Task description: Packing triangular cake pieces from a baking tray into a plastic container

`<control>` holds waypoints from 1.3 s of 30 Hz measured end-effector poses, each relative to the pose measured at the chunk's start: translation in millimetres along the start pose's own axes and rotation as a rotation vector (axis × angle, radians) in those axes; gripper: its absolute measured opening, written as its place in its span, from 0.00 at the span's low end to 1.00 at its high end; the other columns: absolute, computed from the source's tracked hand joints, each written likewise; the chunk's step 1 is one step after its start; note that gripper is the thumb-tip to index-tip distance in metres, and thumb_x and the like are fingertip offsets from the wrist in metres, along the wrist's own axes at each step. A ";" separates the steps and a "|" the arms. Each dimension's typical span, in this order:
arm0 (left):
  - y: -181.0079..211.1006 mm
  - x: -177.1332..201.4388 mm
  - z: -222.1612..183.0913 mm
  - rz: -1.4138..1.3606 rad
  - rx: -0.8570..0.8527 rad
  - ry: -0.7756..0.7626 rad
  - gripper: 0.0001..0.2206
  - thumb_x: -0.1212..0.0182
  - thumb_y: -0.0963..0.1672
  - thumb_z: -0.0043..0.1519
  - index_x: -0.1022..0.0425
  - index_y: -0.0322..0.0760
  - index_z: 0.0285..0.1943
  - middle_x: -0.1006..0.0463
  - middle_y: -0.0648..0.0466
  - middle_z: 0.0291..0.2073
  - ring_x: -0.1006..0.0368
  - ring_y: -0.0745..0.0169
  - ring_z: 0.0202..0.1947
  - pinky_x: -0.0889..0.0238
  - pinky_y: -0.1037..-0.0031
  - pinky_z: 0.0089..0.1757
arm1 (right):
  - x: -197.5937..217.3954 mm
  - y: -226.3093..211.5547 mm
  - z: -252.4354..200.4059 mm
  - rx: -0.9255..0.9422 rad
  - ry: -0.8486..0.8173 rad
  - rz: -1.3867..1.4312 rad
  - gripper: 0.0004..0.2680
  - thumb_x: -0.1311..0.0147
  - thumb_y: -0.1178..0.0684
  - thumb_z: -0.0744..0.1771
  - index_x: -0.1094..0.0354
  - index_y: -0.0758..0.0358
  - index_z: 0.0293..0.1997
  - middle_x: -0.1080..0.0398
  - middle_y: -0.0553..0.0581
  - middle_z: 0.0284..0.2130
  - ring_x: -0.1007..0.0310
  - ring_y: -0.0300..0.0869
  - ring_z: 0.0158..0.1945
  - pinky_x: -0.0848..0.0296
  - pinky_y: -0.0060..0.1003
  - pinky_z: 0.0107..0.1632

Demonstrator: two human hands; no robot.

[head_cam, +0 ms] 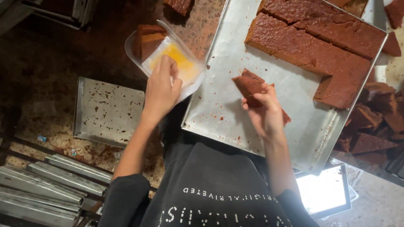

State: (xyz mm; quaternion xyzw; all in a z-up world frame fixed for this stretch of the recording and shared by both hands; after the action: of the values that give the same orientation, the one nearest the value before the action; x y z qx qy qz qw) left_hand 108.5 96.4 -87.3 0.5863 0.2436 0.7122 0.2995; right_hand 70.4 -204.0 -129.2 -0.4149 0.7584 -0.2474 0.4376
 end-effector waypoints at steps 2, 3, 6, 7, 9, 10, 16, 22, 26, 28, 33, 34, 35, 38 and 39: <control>0.4 6.6 -2.4 -0.040 -0.055 0.115 0.14 0.39 0.35 0.54 0.41 0.40 0.38 0.33 0.49 0.33 0.26 0.41 0.38 0.33 0.62 0.41 | -13.3 -8.5 -4.7 -0.077 0.031 0.074 0.11 0.48 0.59 0.64 0.40 0.55 0.51 0.32 0.65 0.45 0.28 0.53 0.38 0.28 0.34 0.37; -4.3 6.5 -3.3 -0.040 -0.025 0.059 0.12 0.37 0.35 0.55 0.35 0.42 0.34 0.26 0.52 0.39 0.23 0.47 0.37 0.31 0.64 0.40 | -21.2 -11.4 -6.1 -0.085 0.020 0.098 0.11 0.49 0.59 0.64 0.37 0.53 0.50 0.34 0.64 0.46 0.28 0.54 0.40 0.28 0.34 0.39; -30.6 -9.1 -3.3 -0.039 0.084 -0.125 0.10 0.34 0.38 0.56 0.22 0.51 0.38 0.19 0.56 0.47 0.20 0.51 0.38 0.28 0.65 0.40 | -38.6 -1.9 -2.8 0.082 -0.105 -0.057 0.15 0.46 0.61 0.63 0.37 0.56 0.55 0.34 0.63 0.48 0.27 0.53 0.44 0.27 0.33 0.42; -43.1 -17.8 -4.3 -0.036 0.163 -0.252 0.15 0.33 0.39 0.55 0.15 0.58 0.46 0.18 0.58 0.51 0.19 0.48 0.41 0.27 0.64 0.43 | -47.7 2.5 -2.0 0.256 -0.222 -0.235 0.19 0.44 0.64 0.64 0.41 0.60 0.60 0.32 0.64 0.49 0.26 0.51 0.46 0.25 0.33 0.44; -14.9 -6.1 -2.4 -0.129 0.070 -0.164 0.21 0.37 0.36 0.52 0.16 0.53 0.50 0.17 0.56 0.50 0.19 0.48 0.45 0.27 0.64 0.46 | -93.6 -4.7 -29.8 0.479 -0.234 -0.472 0.18 0.40 0.63 0.64 0.38 0.63 0.60 0.30 0.66 0.50 0.24 0.55 0.50 0.24 0.38 0.49; 1.5 0.5 -1.8 -0.228 -0.022 -0.083 0.26 0.40 0.32 0.49 0.17 0.48 0.54 0.16 0.54 0.48 0.20 0.48 0.49 0.28 0.65 0.48 | -118.1 -10.3 -47.7 0.695 -0.233 -0.713 0.18 0.36 0.62 0.63 0.35 0.66 0.59 0.28 0.68 0.52 0.23 0.58 0.54 0.23 0.43 0.53; 75.7 22.7 -15.2 -0.013 -0.188 0.223 0.37 0.47 0.30 0.47 0.29 0.44 0.70 0.26 0.55 0.66 0.25 0.55 0.62 0.30 0.69 0.56 | -149.2 -20.6 -64.0 1.091 -0.255 -1.148 0.15 0.38 0.64 0.66 0.28 0.64 0.61 0.27 0.66 0.55 0.24 0.58 0.57 0.24 0.47 0.57; 91.8 18.0 -13.4 0.014 -0.184 0.251 0.33 0.46 0.32 0.52 0.27 0.46 0.69 0.25 0.58 0.65 0.22 0.59 0.59 0.27 0.71 0.54 | -139.6 -45.6 -75.6 1.262 -0.017 -1.420 0.08 0.33 0.59 0.65 0.20 0.54 0.47 0.23 0.50 0.48 0.20 0.40 0.46 0.21 0.33 0.48; 121.0 9.5 -16.5 0.042 -0.232 0.290 0.26 0.42 0.34 0.59 0.25 0.45 0.67 0.22 0.59 0.62 0.22 0.65 0.59 0.28 0.77 0.54 | -128.5 -38.6 -57.3 1.148 -0.133 -1.377 0.10 0.33 0.60 0.63 0.21 0.57 0.48 0.23 0.53 0.43 0.19 0.44 0.42 0.21 0.37 0.48; 144.3 8.1 -29.6 0.018 -0.408 0.346 0.16 0.45 0.34 0.54 0.18 0.38 0.48 0.17 0.55 0.35 0.29 0.57 0.21 0.32 0.67 0.29 | -94.1 -44.8 -37.8 1.015 0.091 -1.323 0.08 0.31 0.57 0.64 0.28 0.58 0.42 0.29 0.52 0.27 0.25 0.46 0.29 0.26 0.38 0.36; 137.4 15.0 -42.9 -0.384 -0.345 0.125 0.17 0.45 0.38 0.60 0.19 0.44 0.56 0.17 0.59 0.51 0.16 0.61 0.47 0.24 0.75 0.48 | -133.3 -93.9 -49.2 0.653 -0.179 -1.380 0.05 0.41 0.54 0.69 0.29 0.64 0.44 0.24 0.65 0.29 0.24 0.62 0.33 0.30 0.50 0.36; 125.7 17.2 -39.8 -0.439 -0.326 0.137 0.12 0.43 0.41 0.62 0.17 0.46 0.51 0.15 0.60 0.46 0.16 0.63 0.45 0.25 0.74 0.48 | -129.8 -95.0 -49.0 0.501 -0.353 -1.445 0.05 0.44 0.56 0.69 0.24 0.57 0.47 0.22 0.60 0.28 0.21 0.60 0.35 0.27 0.50 0.39; 111.7 18.6 -30.7 -0.445 -0.323 0.135 0.12 0.43 0.41 0.62 0.17 0.46 0.51 0.15 0.60 0.46 0.16 0.63 0.45 0.25 0.74 0.48 | -132.2 -103.1 -53.5 0.495 -0.351 -1.450 0.05 0.44 0.56 0.69 0.24 0.57 0.47 0.22 0.60 0.28 0.21 0.60 0.35 0.27 0.50 0.39; 59.0 10.6 -11.7 0.073 -0.153 0.174 0.11 0.46 0.45 0.72 0.26 0.40 0.60 0.22 0.52 0.42 0.27 0.52 0.40 0.34 0.64 0.39 | -140.5 -137.3 -68.0 0.928 -0.010 -1.434 0.20 0.52 0.70 0.68 0.44 0.60 0.69 0.24 0.59 0.48 0.20 0.49 0.45 0.27 0.40 0.38; 34.8 -5.6 -10.9 0.209 -0.069 0.017 0.08 0.44 0.47 0.70 0.24 0.40 0.48 0.25 0.52 0.35 0.27 0.48 0.35 0.35 0.59 0.31 | -143.2 -139.5 -67.5 0.973 -0.014 -1.364 0.22 0.49 0.72 0.72 0.49 0.59 0.74 0.25 0.62 0.53 0.21 0.48 0.50 0.22 0.38 0.48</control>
State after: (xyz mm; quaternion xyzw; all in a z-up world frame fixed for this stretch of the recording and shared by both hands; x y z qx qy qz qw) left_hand 93.7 68.0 -69.0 0.5917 0.1589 0.7526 0.2414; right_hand 108.3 -156.5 72.8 -0.5492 0.1470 -0.7549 0.3269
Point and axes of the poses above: each hand's wrist, its own z-axis towards the middle knuckle, its own x-axis out of the back of the hand, y = z × x, the point moved 4 cm from there along z, towards the middle knuckle
